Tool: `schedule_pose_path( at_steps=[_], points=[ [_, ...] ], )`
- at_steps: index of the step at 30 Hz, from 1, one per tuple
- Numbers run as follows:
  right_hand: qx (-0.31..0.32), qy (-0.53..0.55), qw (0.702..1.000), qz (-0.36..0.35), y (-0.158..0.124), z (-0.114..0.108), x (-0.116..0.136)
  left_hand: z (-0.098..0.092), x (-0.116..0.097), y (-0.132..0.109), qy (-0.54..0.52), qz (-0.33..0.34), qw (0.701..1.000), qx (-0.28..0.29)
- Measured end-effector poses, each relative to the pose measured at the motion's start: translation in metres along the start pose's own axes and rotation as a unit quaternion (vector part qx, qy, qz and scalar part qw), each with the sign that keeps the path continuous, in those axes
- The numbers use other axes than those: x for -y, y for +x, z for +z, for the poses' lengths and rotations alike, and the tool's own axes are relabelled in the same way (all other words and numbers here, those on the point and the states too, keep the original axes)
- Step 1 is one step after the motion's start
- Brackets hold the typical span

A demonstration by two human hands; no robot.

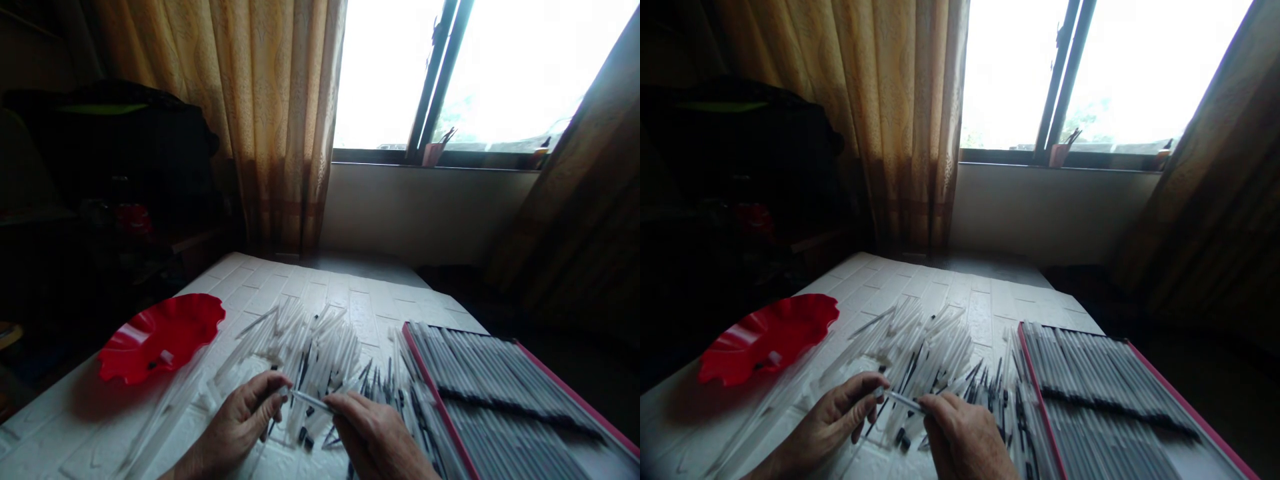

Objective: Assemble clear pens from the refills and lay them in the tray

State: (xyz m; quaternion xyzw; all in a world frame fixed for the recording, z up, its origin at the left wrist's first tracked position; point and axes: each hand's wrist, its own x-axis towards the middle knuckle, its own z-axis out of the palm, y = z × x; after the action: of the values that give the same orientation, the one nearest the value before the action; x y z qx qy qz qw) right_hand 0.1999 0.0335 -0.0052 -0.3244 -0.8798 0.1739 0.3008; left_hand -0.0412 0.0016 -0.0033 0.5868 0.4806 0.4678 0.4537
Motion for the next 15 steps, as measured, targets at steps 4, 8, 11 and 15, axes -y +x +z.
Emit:
schedule_pose_path(
  at_steps=[4, 8, 11, 15],
  points=[
    [0.024, 0.006, 1.0, 0.01, 0.001, -0.005, 0.004, 0.002, -0.001, 0.002, -0.115, -0.03, 0.993, -0.002],
    [0.053, 0.016, 0.998, 0.008, 0.002, -0.006, 0.007, 0.004, -0.002, 0.004, -0.189, -0.072, 0.978, -0.046],
    [0.07, 0.009, 0.997, -0.005, 0.002, -0.002, 0.009, 0.005, -0.005, 0.004, -0.212, -0.092, 0.971, -0.066],
    [0.072, 0.002, 0.997, -0.002, 0.0, 0.006, 0.007, 0.008, -0.012, 0.001, -0.218, -0.101, 0.968, -0.073]
  ],
)
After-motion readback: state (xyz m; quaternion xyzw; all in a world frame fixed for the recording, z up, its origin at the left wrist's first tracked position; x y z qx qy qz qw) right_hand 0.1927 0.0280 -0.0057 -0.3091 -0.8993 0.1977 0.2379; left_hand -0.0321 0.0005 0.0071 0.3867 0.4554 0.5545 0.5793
